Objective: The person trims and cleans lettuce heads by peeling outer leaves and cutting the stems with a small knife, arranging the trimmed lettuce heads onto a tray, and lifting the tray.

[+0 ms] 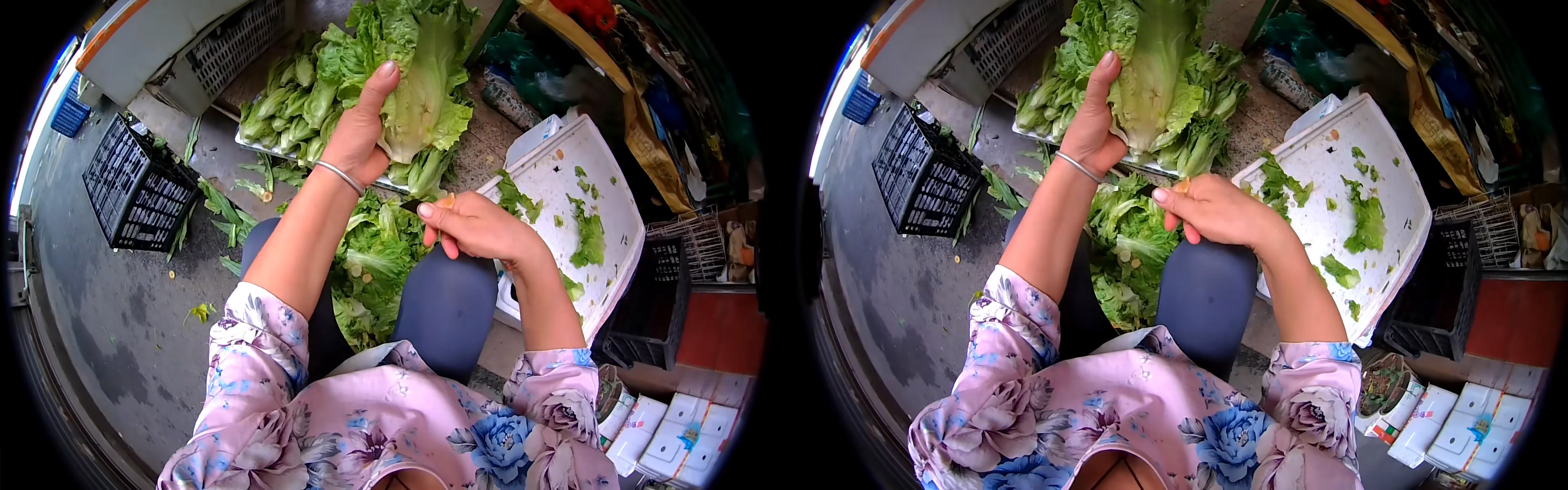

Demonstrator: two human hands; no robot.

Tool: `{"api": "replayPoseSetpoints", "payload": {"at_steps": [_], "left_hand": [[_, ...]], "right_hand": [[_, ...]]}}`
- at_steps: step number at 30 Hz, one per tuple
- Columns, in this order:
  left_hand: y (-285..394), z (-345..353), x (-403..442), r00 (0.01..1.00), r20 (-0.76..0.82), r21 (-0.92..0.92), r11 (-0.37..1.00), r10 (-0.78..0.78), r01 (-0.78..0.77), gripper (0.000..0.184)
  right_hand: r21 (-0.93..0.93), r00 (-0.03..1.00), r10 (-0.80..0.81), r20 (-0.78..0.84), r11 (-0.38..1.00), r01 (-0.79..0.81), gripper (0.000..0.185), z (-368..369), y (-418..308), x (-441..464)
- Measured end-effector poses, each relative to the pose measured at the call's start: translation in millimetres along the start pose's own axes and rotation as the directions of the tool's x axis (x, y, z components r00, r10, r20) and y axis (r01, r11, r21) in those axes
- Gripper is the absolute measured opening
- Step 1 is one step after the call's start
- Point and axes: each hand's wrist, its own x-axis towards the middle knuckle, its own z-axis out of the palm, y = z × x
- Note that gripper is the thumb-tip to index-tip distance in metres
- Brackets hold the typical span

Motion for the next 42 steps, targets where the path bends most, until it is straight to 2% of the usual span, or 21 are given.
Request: {"api": "replayPoseSetpoints", "payload": {"at_steps": [1,2,3,4,5,7,10,14,16,18,19,22,26,27,30,32,34,37,38,40,42], "left_hand": [[0,-3,2,0.999,0.019,-0.023,0.999,-0.035,0.035,0.059],[-3,-3,1,0.999,0.018,-0.025,0.999,-0.038,0.038,0.059],[-5,-1,1,1.0,-0.004,0.043,0.999,-0.019,0.019,0.064],[-7,1,2,1.0,-0.022,0.112,0.994,0.002,0.001,0.069],[-8,2,2,1.0,-0.014,0.114,0.993,-0.002,0.003,0.069],[-9,5,2,0.986,0.163,-0.041,0.999,-0.021,0.028,0.079],[-9,5,3,0.993,0.118,0.024,1.0,-0.011,0.008,0.085],[-12,10,-1,0.997,-0.052,0.091,0.995,0.053,-0.048,0.079],[-12,8,1,0.997,-0.063,0.07,0.997,0.042,-0.038,0.077],[-14,5,4,0.999,-0.044,-0.045,0.999,0.005,-0.007,0.077],[-13,4,4,0.999,-0.048,-0.047,0.999,0.008,-0.011,0.077],[-11,2,2,0.998,-0.032,-0.1,0.994,-0.053,0.049,0.077],[-13,4,1,0.996,0.012,-0.058,0.994,-0.092,0.092,0.071],[-14,4,1,0.995,0.001,-0.032,0.994,-0.104,0.104,0.069],[-18,6,-1,0.984,0.026,-0.027,0.984,-0.176,0.177,0.066],[-23,4,2,0.979,0.026,-0.039,0.978,-0.202,0.203,0.065],[-23,5,1,0.974,0.0,-0.01,0.973,-0.229,0.229,0.069],[-22,2,2,0.971,-0.001,-0.033,0.97,-0.24,0.24,0.072],[-21,0,4,0.974,-0.002,-0.046,0.973,-0.225,0.225,0.073],[-20,-2,4,0.974,-0.003,-0.072,0.972,-0.225,0.224,0.076],[-18,0,3,0.975,-0.028,-0.135,0.967,-0.222,0.217,0.077]], "right_hand": [[-0.01,1.0,-0.007,0.004,1.0,0.007,0.052,-1,-5,-4],[0.21,0.996,0.027,-0.081,0.978,-0.009,0.04,-8,-11,-6],[0.194,0.944,-0.088,-0.319,0.968,0.156,0.034,-9,-18,-5],[0.138,0.82,-0.192,-0.539,0.94,0.311,0.031,-8,-24,0],[0.137,0.815,-0.192,-0.546,0.94,0.313,0.031,-10,-25,11],[-0.281,0.432,-0.436,-0.789,0.882,0.378,0.028,-16,-23,36],[-0.11,0.519,-0.375,-0.768,0.876,0.47,0.025,-18,-18,46],[-0.347,0.476,-0.418,-0.774,0.908,0.233,0.018,-12,-26,35],[-0.437,0.444,-0.491,-0.75,0.871,0.226,0.016,-8,-20,36],[-0.657,0.131,-0.68,-0.721,0.732,0.181,0.012,1,-17,41],[-0.685,0.069,-0.702,-0.708,0.708,0.174,0.009,6,-17,39],[-0.689,0.018,-0.708,-0.706,0.693,0.212,0.009,16,-11,34],[-0.534,0.039,-0.575,-0.817,0.781,0.325,0.009,6,-4,37],[-0.611,-0.035,-0.633,-0.774,0.73,0.308,0.009,2,-12,32],[-0.674,-0.071,-0.692,-0.719,0.667,0.318,0.01,-11,-20,33],[-0.599,-0.037,-0.624,-0.781,0.73,0.329,0.008,-22,-23,33],[-0.182,0.052,-0.3,-0.953,0.699,0.692,0.012,-32,-36,25],[-0.151,0.003,-0.242,-0.97,0.615,0.774,0.019,-37,-43,6],[-0.161,-0.016,-0.25,-0.968,0.571,0.805,0.019,-39,-37,2],[-0.131,0.076,-0.377,-0.923,0.494,0.86,0.014,-30,-20,-8],[-0.212,0.239,-0.693,-0.68,0.498,0.841,0.021,-18,-4,-4]]}}
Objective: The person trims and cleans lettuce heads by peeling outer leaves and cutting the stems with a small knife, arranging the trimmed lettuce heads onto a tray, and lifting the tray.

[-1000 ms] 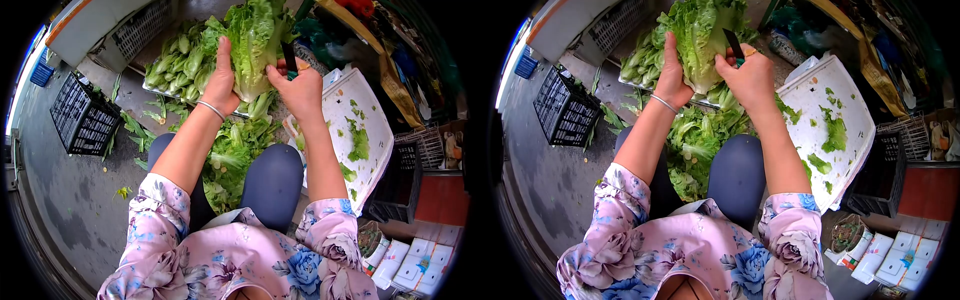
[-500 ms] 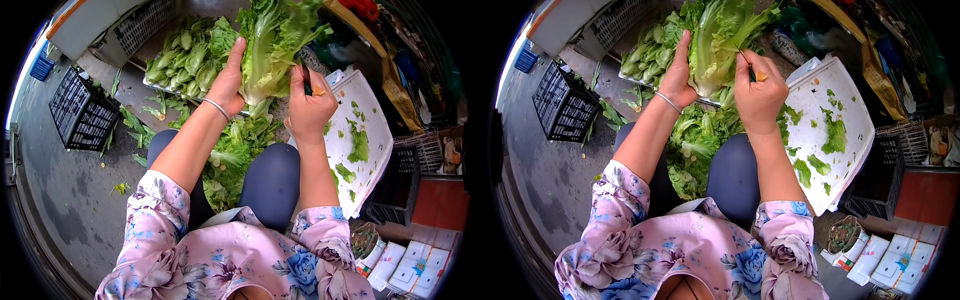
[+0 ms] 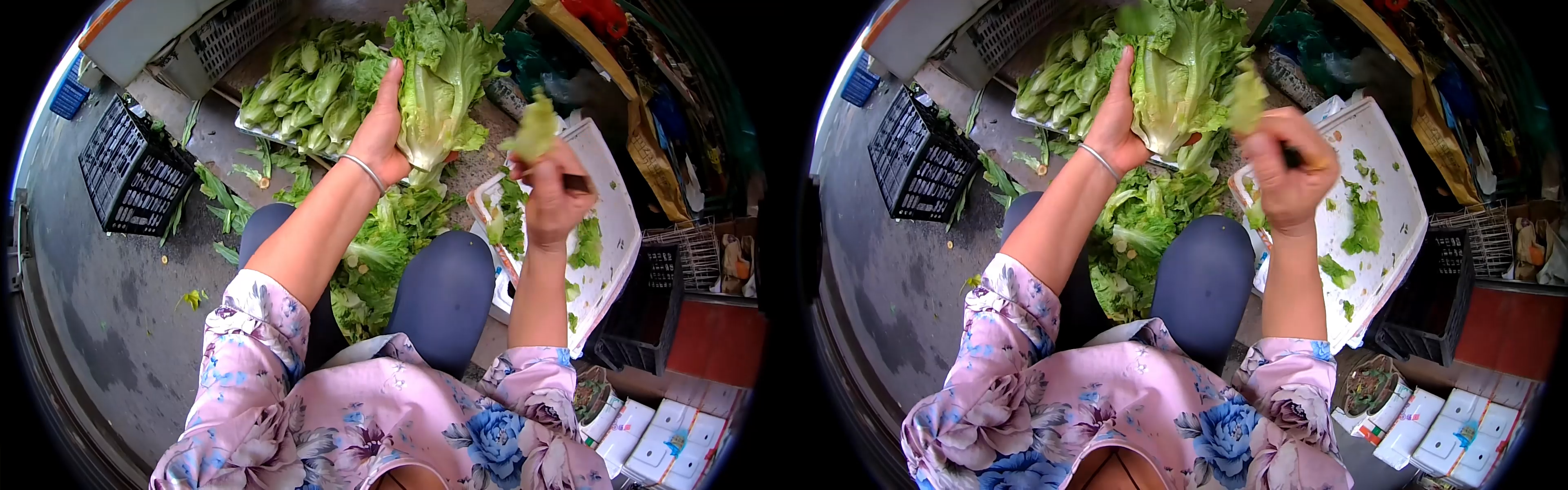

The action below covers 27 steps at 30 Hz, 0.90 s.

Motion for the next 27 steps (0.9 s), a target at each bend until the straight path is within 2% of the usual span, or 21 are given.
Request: {"api": "replayPoseSetpoints", "payload": {"at_steps": [1,2,4,8,10,14,16,17,19,20,22,23,24,25,26,27], "left_hand": [[0,0,0,1.0,-0.001,-0.003,1.0,-0.001,0.001,0.077],[0,0,0,1.0,0.006,-0.017,1.0,0.008,-0.008,0.073],[-3,0,1,1.0,0.013,-0.025,1.0,0.008,-0.008,0.069],[-5,-3,2,0.995,0.057,0.041,0.995,0.085,-0.087,0.068],[-6,-4,3,0.991,0.086,0.038,0.994,0.1,-0.104,0.067],[-10,-1,0,0.987,0.062,0.177,0.971,0.15,-0.159,0.064],[-10,1,0,0.992,0.043,0.031,0.992,0.12,-0.121,0.063],[-9,-1,2,0.991,0.021,0.057,0.99,0.129,-0.13,0.064],[-3,3,-2,0.993,0.005,0.009,0.993,0.118,-0.118,0.067],[-1,4,-4,0.995,-0.008,-0.041,0.994,0.101,-0.102,0.069],[1,0,0,0.994,-0.006,-0.03,0.994,0.108,-0.108,0.074],[1,-1,0,0.993,-0.01,-0.017,0.993,0.119,-0.119,0.075],[1,-1,0,0.991,-0.007,-0.003,0.991,0.131,-0.131,0.075],[1,-3,-2,0.99,0.033,-0.013,0.99,0.138,-0.137,0.065],[-3,-5,-1,0.988,0.049,-0.008,0.99,0.144,-0.144,0.065],[-4,-3,-3,0.986,0.033,0.16,0.973,0.163,-0.166,0.061]], "right_hand": [[-0.247,0.972,-0.018,0.233,0.966,0.077,0.035,1,0,-1],[-0.418,0.949,0.17,0.265,0.907,-0.046,0.045,6,0,-5],[-0.599,0.939,0.105,0.328,0.792,0.121,0.044,15,20,-9],[-0.651,0.957,0.033,0.29,0.74,0.172,0.037,20,36,-13],[-0.608,0.956,0.077,0.284,0.785,0.117,0.03,21,31,-15],[-0.64,0.942,0.163,0.292,0.766,0.066,0.024,22,26,-21],[-0.598,0.95,0.075,0.304,0.791,0.129,0.025,20,24,-26],[-0.597,0.949,0.075,0.306,0.792,0.13,0.025,21,23,-30],[-0.514,0.882,-0.043,0.469,0.799,0.312,0.025,25,19,-43],[-0.476,0.858,-0.056,0.511,0.813,0.336,0.023,28,21,-53],[-0.435,0.716,0.225,0.66,0.892,0.12,0.022,24,15,-67],[-0.433,0.716,0.222,0.662,0.893,0.124,0.022,24,15,-72],[-0.415,0.791,0.272,0.547,0.909,-0.026,0.021,23,16,-74],[-0.373,0.845,0.326,0.423,0.913,-0.165,0.021,22,16,-74],[-0.368,0.853,0.456,0.255,0.861,-0.35,0.027,19,14,-73],[-0.312,0.865,0.49,0.106,0.843,-0.439,0.029,16,16,-69]]}}
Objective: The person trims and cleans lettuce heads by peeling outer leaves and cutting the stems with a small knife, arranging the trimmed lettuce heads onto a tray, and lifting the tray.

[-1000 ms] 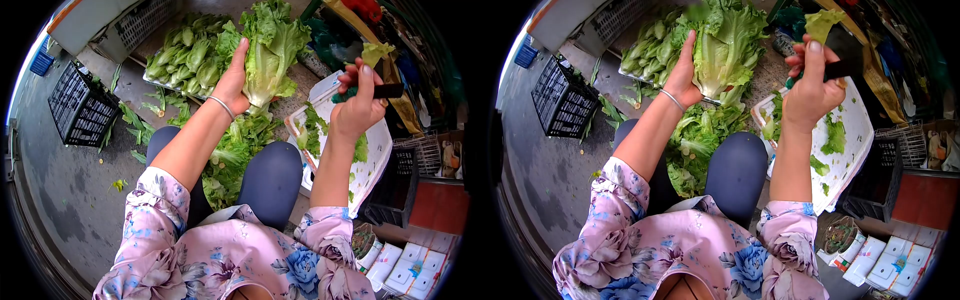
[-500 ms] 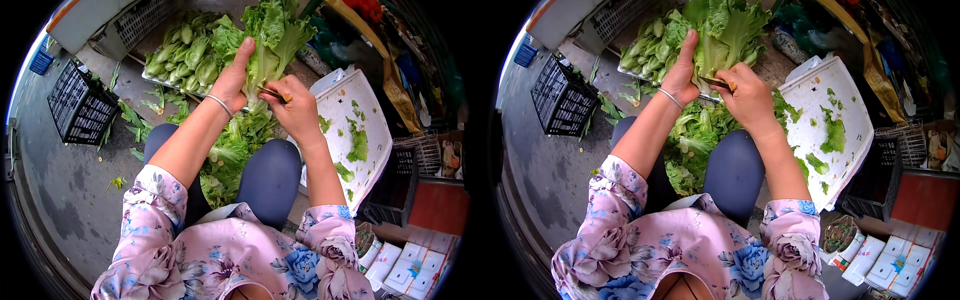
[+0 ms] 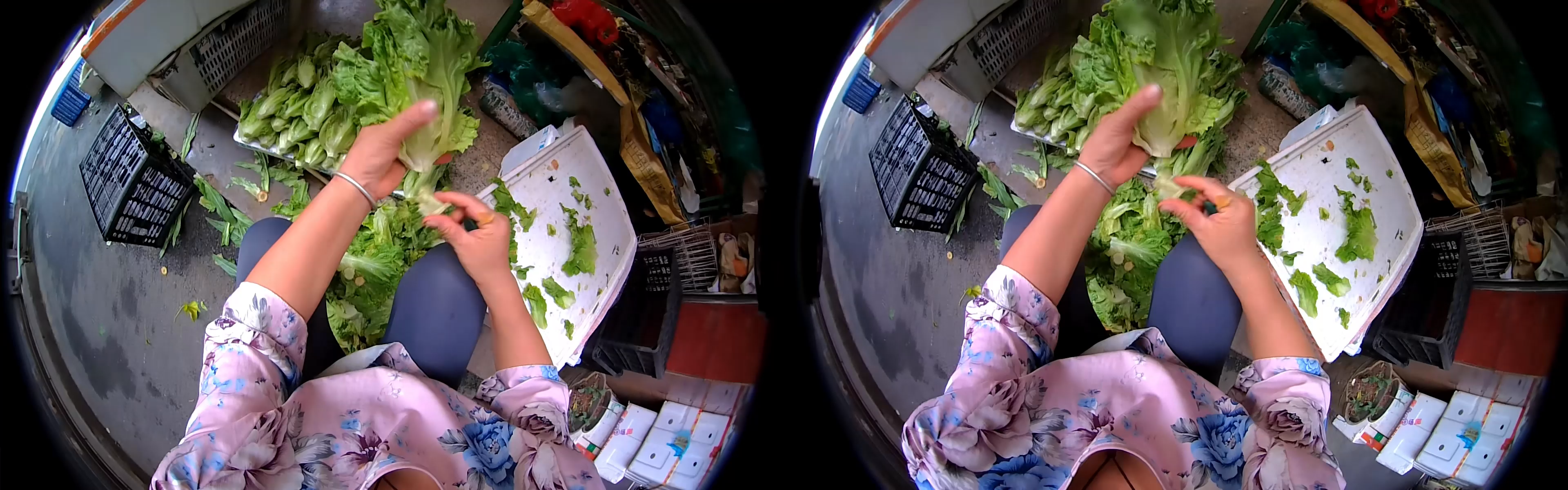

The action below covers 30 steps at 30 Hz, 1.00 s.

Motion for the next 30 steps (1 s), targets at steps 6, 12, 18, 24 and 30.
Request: {"api": "replayPoseSetpoints", "payload": {"at_steps": [6,12,18,24,30], "left_hand": [[-9,6,1,0.601,0.375,0.808,0.069,0.706,-0.586,0.092],[-8,4,-5,0.472,0.503,0.777,-0.14,0.724,-0.614,0.087],[-13,3,-9,0.483,0.541,0.792,-0.225,0.688,-0.567,0.071],[-12,-3,-8,0.486,0.615,0.777,-0.372,0.621,-0.508,0.074],[-12,-4,-11,0.483,0.612,0.774,-0.349,0.626,-0.528,0.072]], "right_hand": [[0.365,0.944,0.151,-0.292,0.93,-0.036,0.05,-34,-32,17],[0.251,0.896,-0.211,-0.39,0.912,0.324,0.048,-49,-75,6],[-0.298,0.915,-0.263,-0.306,0.939,0.17,0.067,-32,-98,25],[-0.271,0.784,-0.353,-0.51,0.931,0.244,0.031,-49,-75,55],[0.197,0.668,-0.037,-0.743,0.942,0.271,0.026,-85,-85,29]]}}
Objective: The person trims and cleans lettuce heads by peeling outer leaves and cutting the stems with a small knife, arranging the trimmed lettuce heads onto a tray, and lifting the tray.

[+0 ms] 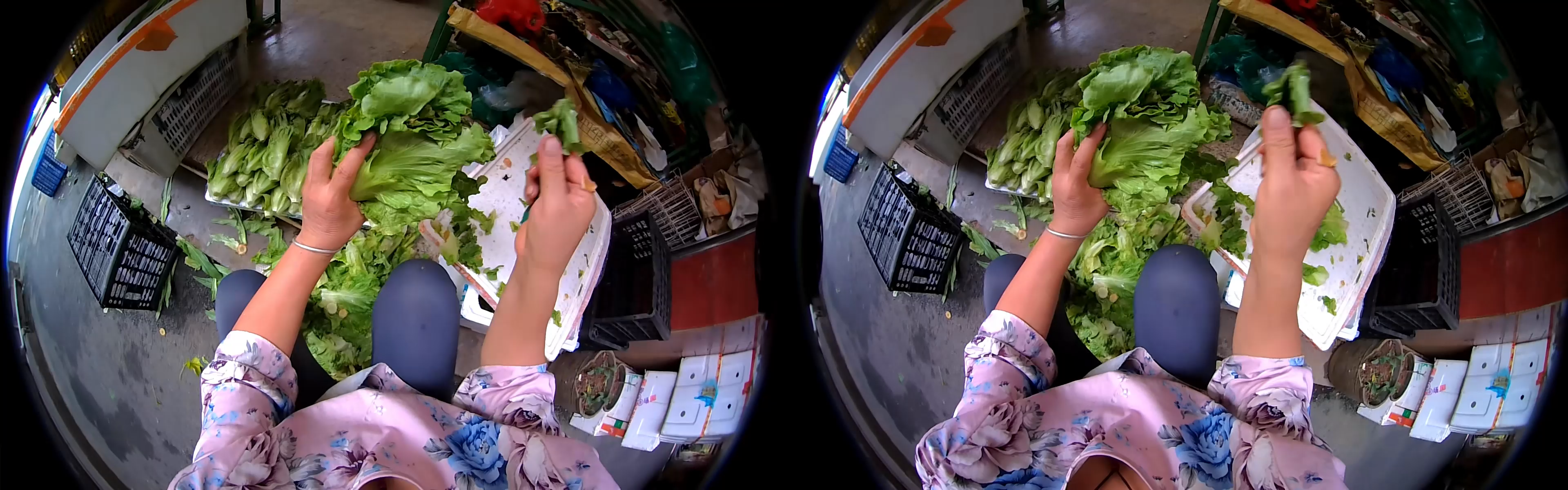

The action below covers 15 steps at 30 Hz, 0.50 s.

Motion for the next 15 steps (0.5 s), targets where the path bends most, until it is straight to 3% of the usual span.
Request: {"api": "replayPoseSetpoints", "payload": {"at_steps": [3,4,5,8,10,11,13,15], "left_hand": [[1,1,1,0.999,-0.003,0.031,0.999,0.044,-0.044,0.068],[1,0,-1,0.998,-0.001,0.075,0.995,0.068,-0.067,0.066],[1,1,-2,0.998,0.006,0.074,0.995,0.069,-0.069,0.066],[0,1,-2,0.988,-0.016,0.119,0.981,0.156,-0.154,0.06],[-2,-2,-1,0.973,0.006,0.153,0.961,0.232,-0.231,0.058],[-3,-2,-1,0.973,0.005,0.156,0.961,0.232,-0.23,0.058],[-4,-2,-2,0.972,0.014,0.141,0.962,0.235,-0.234,0.06],[-1,1,-3,0.997,0.007,0.049,0.996,0.074,-0.074,0.063]], "right_hand": [[-0.16,0.941,0.044,0.337,0.987,0.011,0.051,14,-4,-35],[-0.317,0.88,0.23,0.416,0.943,-0.097,0.059,13,-12,-40],[-0.517,0.868,0.311,0.388,0.852,-0.074,0.057,15,-9,-41],[-0.602,0.885,0.226,0.408,0.795,0.074,0.048,9,16,-33],[-0.374,0.931,0.29,0.222,0.907,-0.194,0.037,4,11,-24],[-0.101,0.98,0.148,0.135,0.986,-0.135,0.025,-2,20,-16],[-0.007,0.997,0.037,-0.067,0.999,-0.037,0.018,-15,7,-5],[-0.025,0.983,-0.056,-0.173,0.998,0.053,0.016,-28,12,-2]]}}
